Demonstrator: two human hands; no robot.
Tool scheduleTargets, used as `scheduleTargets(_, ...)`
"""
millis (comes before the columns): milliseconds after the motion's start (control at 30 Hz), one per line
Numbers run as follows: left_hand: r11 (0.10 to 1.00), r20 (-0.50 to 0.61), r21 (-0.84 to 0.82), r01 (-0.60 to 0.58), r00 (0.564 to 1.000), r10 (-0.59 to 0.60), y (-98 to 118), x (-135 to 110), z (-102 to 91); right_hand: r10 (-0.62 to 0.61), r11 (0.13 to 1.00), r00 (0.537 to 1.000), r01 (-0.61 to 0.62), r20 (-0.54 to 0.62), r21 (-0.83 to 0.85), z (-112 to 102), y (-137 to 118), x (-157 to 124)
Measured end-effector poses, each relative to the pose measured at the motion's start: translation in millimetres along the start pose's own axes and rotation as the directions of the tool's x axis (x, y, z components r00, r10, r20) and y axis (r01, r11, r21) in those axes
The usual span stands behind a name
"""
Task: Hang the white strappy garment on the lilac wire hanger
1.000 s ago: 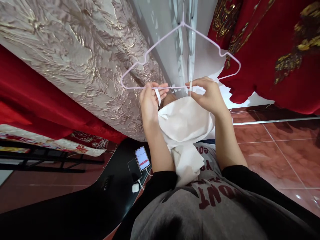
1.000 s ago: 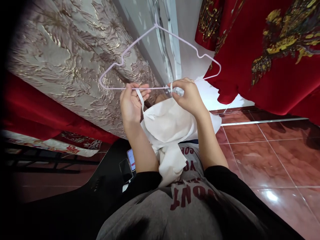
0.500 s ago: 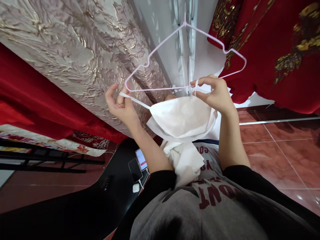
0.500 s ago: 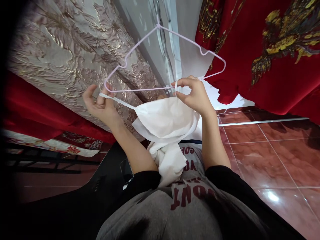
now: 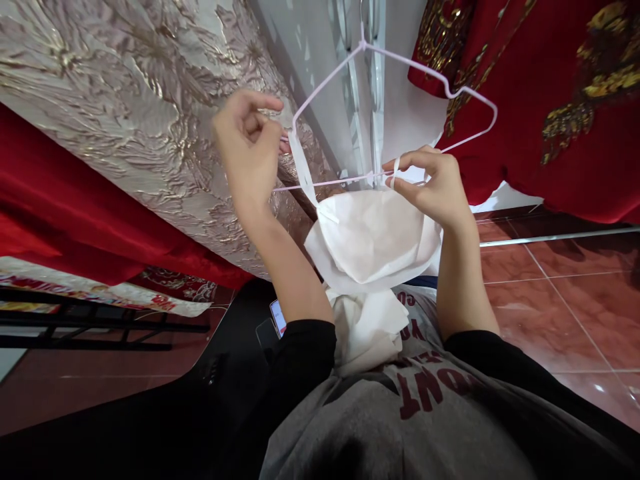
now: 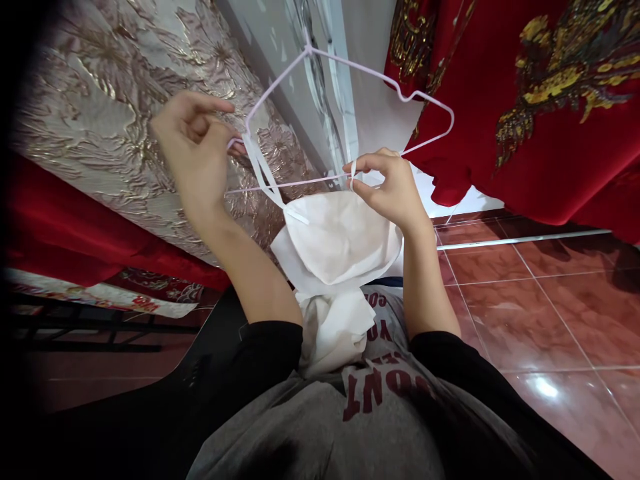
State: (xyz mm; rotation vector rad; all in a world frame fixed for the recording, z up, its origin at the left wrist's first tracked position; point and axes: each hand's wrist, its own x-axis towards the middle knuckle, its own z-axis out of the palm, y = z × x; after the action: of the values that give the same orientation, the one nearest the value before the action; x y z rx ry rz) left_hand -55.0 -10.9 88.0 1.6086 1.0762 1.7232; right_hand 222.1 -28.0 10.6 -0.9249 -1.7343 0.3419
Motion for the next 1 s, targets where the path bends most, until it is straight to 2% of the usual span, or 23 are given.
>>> scheduleTargets(67,1.0,-0.059,-0.003,0.026,0.998,-0.026,-6.0,-2.3,1.3,-0.012,1.0,1.0,0.012,0.007,-0.014,0.3,2.6,0.1)
scheduleTargets(133,0.998,-0.204,-0.02,0.067,0.976,-0.07,-17.8,-12.8,3.2,-0.028,0.999,0.999,0.029,0.015,-0.027,1.7,5.5,0.3)
scheduleTargets(167,0.995,-0.298,-0.046,0.09,0.949,-0.1,-25.2,-19.7,5.5,-0.039,0.999,0.999,0.04,0.016,-0.032,2.7,6.6,0.2)
scheduleTargets(233,0.975,-0.474,-0.188,0.116,0.859,-0.194,-40.5,-33.5,13.3,-0.064,0.997,0.998,0.064,0.016,-0.04,5.7,7.6,0.0)
scheduleTargets(267,0.954,-0.491,-0.279,0.109,0.838,-0.24,-47.6,-39.3,18.2,-0.075,0.996,0.997,0.076,0.017,-0.042,7.5,7.4,-0.2)
scheduleTargets(300,0.937,-0.482,-0.335,0.097,0.837,-0.259,-54.0,-43.6,23.0,-0.086,0.995,0.996,0.086,0.018,-0.043,9.4,7.1,-0.4)
scheduleTargets(367,0.915,-0.446,-0.402,0.047,0.862,-0.24,-64.8,-47.9,29.6,-0.106,0.994,0.994,0.106,0.003,-0.026,13.0,7.9,-0.4)
scheduleTargets(433,0.914,-0.412,-0.407,-0.001,0.893,-0.183,-73.5,-47.4,29.6,-0.108,0.994,0.991,0.109,-0.083,-0.001,14.1,13.7,0.4)
scheduleTargets(467,0.916,-0.397,-0.402,-0.013,0.903,-0.162,-77.5,-46.2,27.3,-0.097,0.995,0.98,0.101,-0.175,0.014,12.7,19.4,1.2)
scheduleTargets(500,0.92,-0.381,-0.392,-0.014,0.912,-0.149,-81.2,-44.8,24.2,-0.076,0.995,0.949,0.09,-0.307,0.031,9.7,27.0,2.1)
scheduleTargets(533,0.926,-0.362,-0.378,-0.005,0.921,-0.143,-84.6,-43.6,20.8,-0.051,0.995,0.884,0.083,-0.465,0.049,4.7,35.9,3.1)
scheduleTargets(567,0.934,-0.348,-0.358,0.009,0.927,-0.142,-87.5,-42.6,17.8,-0.02,0.994,0.789,0.079,-0.614,0.069,-2.2,45.5,3.9)
scheduleTargets(600,0.943,-0.346,-0.333,0.025,0.927,-0.146,-89.9,-42.1,15.7,0.012,0.993,0.673,0.081,-0.74,0.089,-10.7,55.0,4.6)
scheduleTargets(633,0.951,-0.351,-0.306,0.044,0.924,-0.155,-91.7,-42.0,14.7,0.037,0.991,0.591,0.082,-0.806,0.106,-20.1,63.4,5.2)
scheduleTargets(667,0.957,-0.359,-0.282,0.066,0.918,-0.169,-92.8,-42.1,14.8,0.068,0.99,0.584,0.064,-0.809,0.129,-29.7,70.0,5.9)
scheduleTargets(700,0.96,-0.37,-0.265,0.088,0.91,-0.186,-93.3,-42.5,15.8,0.095,0.987,0.602,0.045,-0.793,0.153,-38.4,74.2,6.8)
scheduleTargets(733,0.96,-0.381,-0.257,0.107,0.902,-0.202,-93.3,-42.9,17.1,0.12,0.984,0.64,0.022,-0.759,0.174,-45.6,75.9,8.4)
scheduleTargets(767,0.959,-0.39,-0.257,0.119,0.895,-0.216,-93.0,-43.4,18.4,0.139,0.982,0.679,0.002,-0.721,0.19,-50.7,74.8,10.6)
scheduleTargets(833,0.955,-0.396,-0.272,0.12,0.89,-0.225,-92.0,-44.1,19.8,0.138,0.979,0.721,0.007,-0.68,0.206,-54.6,65.9,17.5)
scheduleTargets(933,0.945,-0.375,-0.317,0.085,0.904,-0.207,-89.5,-44.7,18.3,0.05,0.98,0.768,0.085,-0.638,0.179,-52.0,42.4,31.1)
scheduleTargets(1000,0.932,-0.359,-0.356,0.074,0.91,-0.209,-85.8,-45.3,17.9,-0.016,0.988,0.84,0.098,-0.542,0.123,-51.1,26.6,39.4)
